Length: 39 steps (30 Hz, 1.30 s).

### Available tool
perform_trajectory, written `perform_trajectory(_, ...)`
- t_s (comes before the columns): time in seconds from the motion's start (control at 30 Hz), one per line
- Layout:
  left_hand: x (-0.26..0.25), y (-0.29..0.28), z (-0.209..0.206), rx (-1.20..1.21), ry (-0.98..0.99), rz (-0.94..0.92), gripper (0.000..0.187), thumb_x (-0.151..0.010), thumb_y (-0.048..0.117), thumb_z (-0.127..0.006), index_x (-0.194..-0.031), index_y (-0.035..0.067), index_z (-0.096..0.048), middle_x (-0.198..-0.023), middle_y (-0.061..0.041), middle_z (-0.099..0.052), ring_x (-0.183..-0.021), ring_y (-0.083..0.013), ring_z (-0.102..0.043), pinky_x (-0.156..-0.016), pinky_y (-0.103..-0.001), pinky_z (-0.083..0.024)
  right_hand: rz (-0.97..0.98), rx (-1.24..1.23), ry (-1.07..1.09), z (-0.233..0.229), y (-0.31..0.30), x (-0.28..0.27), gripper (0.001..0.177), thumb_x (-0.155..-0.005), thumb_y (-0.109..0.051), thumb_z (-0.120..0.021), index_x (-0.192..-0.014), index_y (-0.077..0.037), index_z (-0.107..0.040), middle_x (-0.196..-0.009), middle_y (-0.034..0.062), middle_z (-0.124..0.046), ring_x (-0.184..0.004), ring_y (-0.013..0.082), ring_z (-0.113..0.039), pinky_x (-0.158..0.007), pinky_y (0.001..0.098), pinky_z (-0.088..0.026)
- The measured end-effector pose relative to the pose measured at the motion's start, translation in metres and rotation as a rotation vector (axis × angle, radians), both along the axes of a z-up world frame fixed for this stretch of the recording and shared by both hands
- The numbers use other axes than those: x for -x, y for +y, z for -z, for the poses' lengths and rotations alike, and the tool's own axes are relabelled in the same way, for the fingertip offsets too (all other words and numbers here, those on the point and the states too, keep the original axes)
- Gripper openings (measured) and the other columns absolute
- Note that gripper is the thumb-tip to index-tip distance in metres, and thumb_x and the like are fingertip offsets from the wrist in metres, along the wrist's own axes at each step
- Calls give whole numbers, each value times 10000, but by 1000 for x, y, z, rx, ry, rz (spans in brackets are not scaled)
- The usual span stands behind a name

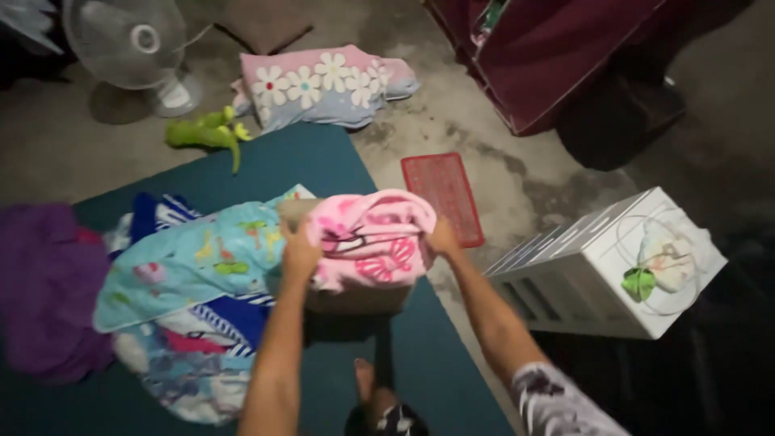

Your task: The person puts a pillowcase onto a pillow by hand, tosses the pillow aside, and picks up blankets on a mattress.

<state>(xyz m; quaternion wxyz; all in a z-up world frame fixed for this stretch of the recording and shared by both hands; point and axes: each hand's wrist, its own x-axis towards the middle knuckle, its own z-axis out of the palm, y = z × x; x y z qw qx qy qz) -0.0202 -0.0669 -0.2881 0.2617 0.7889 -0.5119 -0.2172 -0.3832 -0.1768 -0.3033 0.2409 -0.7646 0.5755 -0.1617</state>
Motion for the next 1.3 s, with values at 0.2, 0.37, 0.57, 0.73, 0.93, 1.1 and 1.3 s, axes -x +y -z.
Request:
perform_trajectory(0.2, -58, -69, 34, -72, -2, -14, 1100, -808, 471, -786, -1656, 146, -166, -1592, -364, -164, -1236, -585, -516, -1041, -532, -465, 146, 39, -352, 23, 24, 11, 390, -870, -202, -603, -1203, -18, -691, -1118, 237, -731, -1065, 400, -696, -878, 450, -550)
perform_trajectory(0.37, -101, -81, 73, -291, 17, 92, 755, -856, 520, -666, -1436, 53, -543, -1397, -348, -534, -1270, -518, -540, -1061, -547, -445, 419, -244, -840, 54, 54, 24, 336, -934, -202, -610, -1173, 0, -731, -1055, 132, -750, -954, 216, -668, -796, 366, -548)
perform_trajectory(0.57, -97, -28, 46, -200, 194, 267, 731, -736, 422, -761, -1344, 28, -660, -1208, -332, -652, -1137, -486, -640, -994, -526, -506, 630, -475, -832, 60, 71, 41, 363, -850, -152, -682, -1169, 14, -729, -1062, 126, -761, -935, 224, -718, -774, 364, -581)
perform_trajectory(0.73, -77, 26, 7, -23, 86, 520, 968, -567, 357, -925, -1412, 37, -580, -1153, -385, -579, -1076, -537, -591, -923, -544, -487, 759, -729, -857, 52, 58, 52, 448, -880, -175, -718, -1275, 16, -625, -1188, 149, -721, -1045, 245, -732, -891, 375, -604)
perform_trajectory(0.93, -78, 41, 6, -162, -56, 222, 408, -885, 413, -674, -1175, 132, -738, -1091, -231, -736, -1033, -454, -673, -890, -537, -528, 291, -850, -993, 26, 66, 74, 520, -797, -74, -776, -1291, -10, -629, -1207, 122, -718, -1075, 211, -707, -942, 370, -576)
perform_trajectory(1.1, -93, 25, 69, -159, 197, 69, 391, -857, 274, -648, -1168, 62, -751, -1008, -215, -765, -937, -389, -730, -843, -462, -561, 494, -783, -928, 39, 81, 79, 479, -832, -71, -745, -1288, 45, -658, -1206, 160, -723, -1059, 257, -714, -927, 406, -582)
perform_trajectory(1.3, -104, 46, 94, -360, 1088, -238, 466, -825, 168, -737, -1257, -4, -702, -1066, -108, -746, -877, -208, -713, -755, -375, -579, 460, -1083, -1366, 70, 106, 56, 460, -895, -150, -687, -1324, 4, -628, -1253, 186, -703, -1119, 275, -708, -999, 427, -564)
